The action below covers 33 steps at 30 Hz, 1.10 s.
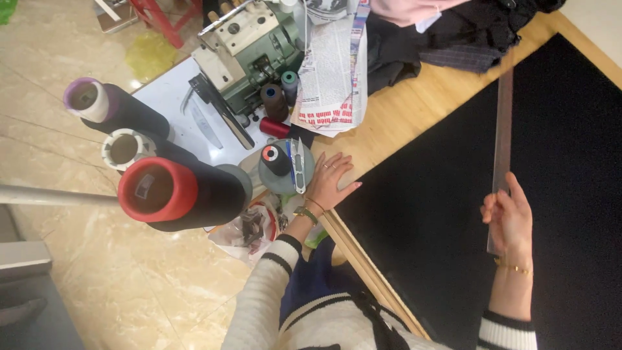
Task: Ironing black fabric, measuring it with a ruler, and positioning paper patterns on the fabric for cutting.
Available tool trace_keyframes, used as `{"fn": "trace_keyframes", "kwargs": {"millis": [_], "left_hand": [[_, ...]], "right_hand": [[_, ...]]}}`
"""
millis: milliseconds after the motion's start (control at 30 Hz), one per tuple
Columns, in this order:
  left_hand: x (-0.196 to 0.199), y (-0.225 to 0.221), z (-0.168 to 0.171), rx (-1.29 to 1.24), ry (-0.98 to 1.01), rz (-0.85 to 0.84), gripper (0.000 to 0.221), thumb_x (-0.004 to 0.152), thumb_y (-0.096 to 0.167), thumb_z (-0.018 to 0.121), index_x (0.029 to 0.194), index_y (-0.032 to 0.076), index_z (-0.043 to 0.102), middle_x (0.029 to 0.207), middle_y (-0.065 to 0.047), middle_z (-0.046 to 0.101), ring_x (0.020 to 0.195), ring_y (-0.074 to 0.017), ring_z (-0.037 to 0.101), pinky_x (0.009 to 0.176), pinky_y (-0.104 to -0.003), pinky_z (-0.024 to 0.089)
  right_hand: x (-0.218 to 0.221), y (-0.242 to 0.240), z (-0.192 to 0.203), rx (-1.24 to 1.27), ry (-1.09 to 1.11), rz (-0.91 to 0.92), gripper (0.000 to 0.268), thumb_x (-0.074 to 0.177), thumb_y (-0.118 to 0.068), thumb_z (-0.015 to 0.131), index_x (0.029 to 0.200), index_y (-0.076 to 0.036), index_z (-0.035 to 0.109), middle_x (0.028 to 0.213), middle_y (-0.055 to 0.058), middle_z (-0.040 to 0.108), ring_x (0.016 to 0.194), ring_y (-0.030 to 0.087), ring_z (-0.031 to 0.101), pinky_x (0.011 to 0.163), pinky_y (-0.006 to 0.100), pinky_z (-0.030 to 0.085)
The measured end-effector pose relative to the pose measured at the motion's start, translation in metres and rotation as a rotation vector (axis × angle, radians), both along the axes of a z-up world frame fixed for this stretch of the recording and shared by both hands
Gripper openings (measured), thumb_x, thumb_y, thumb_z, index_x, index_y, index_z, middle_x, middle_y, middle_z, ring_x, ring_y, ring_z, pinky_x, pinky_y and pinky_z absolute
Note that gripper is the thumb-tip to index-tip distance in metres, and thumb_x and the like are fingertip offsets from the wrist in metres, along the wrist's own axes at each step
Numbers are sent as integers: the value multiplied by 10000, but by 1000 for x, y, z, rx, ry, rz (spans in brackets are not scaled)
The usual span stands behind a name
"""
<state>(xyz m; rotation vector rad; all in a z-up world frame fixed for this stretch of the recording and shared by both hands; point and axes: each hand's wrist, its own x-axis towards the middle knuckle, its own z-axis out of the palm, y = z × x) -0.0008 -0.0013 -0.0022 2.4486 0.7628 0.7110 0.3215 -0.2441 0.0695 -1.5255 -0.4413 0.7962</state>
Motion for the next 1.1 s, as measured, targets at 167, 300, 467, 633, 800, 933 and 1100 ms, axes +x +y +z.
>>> {"fn": "trace_keyframes", "kwargs": {"millis": [167,300,467,633,800,933,1100], "left_hand": [[-1,2,2,-30,-4,-5,469,939,483,662,1156,73,733,1362,-124,669,1355,-318,549,1228,-600,244],[-3,1,1,15,-43,-22,434,940,451,678,1131,64,719,1342,-134,675,1337,-339,563,1212,-601,273],[-2,2,-10,104,-95,-72,380,923,415,745,1094,80,689,1302,-73,683,1323,-325,572,1187,-623,279],[4,7,-34,209,-153,33,494,852,524,814,1173,168,694,1337,-43,669,1308,-307,597,1159,-583,340],[6,8,-34,199,-133,10,485,851,521,813,1181,187,691,1352,-29,669,1320,-297,591,1157,-589,337],[3,8,-36,179,-98,3,497,849,524,810,1204,199,687,1365,-25,663,1332,-299,578,1151,-611,330],[2,7,-31,150,-62,4,479,886,495,780,1246,203,661,1395,-23,650,1344,-287,570,1158,-616,326]], "right_hand": [[-9,-28,-13,-63,-213,-79,628,1141,-31,339,1742,-48,159,765,100,530,561,143,499,532,237,470],[-34,-53,-4,-261,-525,-239,556,1120,-67,465,1659,16,356,980,144,583,737,167,548,695,304,443],[-40,-100,-36,-689,-1017,-364,528,1057,-178,514,1549,10,501,1432,267,616,994,589,623,803,619,439],[-48,-133,-95,-1013,-1046,-401,557,984,-67,569,1539,-48,526,1423,195,650,857,487,736,675,556,587],[-120,-59,-81,-844,-933,-301,599,947,-85,577,1523,0,436,1405,295,604,868,607,675,724,698,541],[-168,2,-85,-645,-837,-190,605,931,-70,624,1503,-54,429,1135,247,735,800,446,746,604,514,620],[-210,59,-62,-579,-844,-5,668,942,-107,584,1553,-60,317,978,297,745,783,482,741,684,606,599]]}}
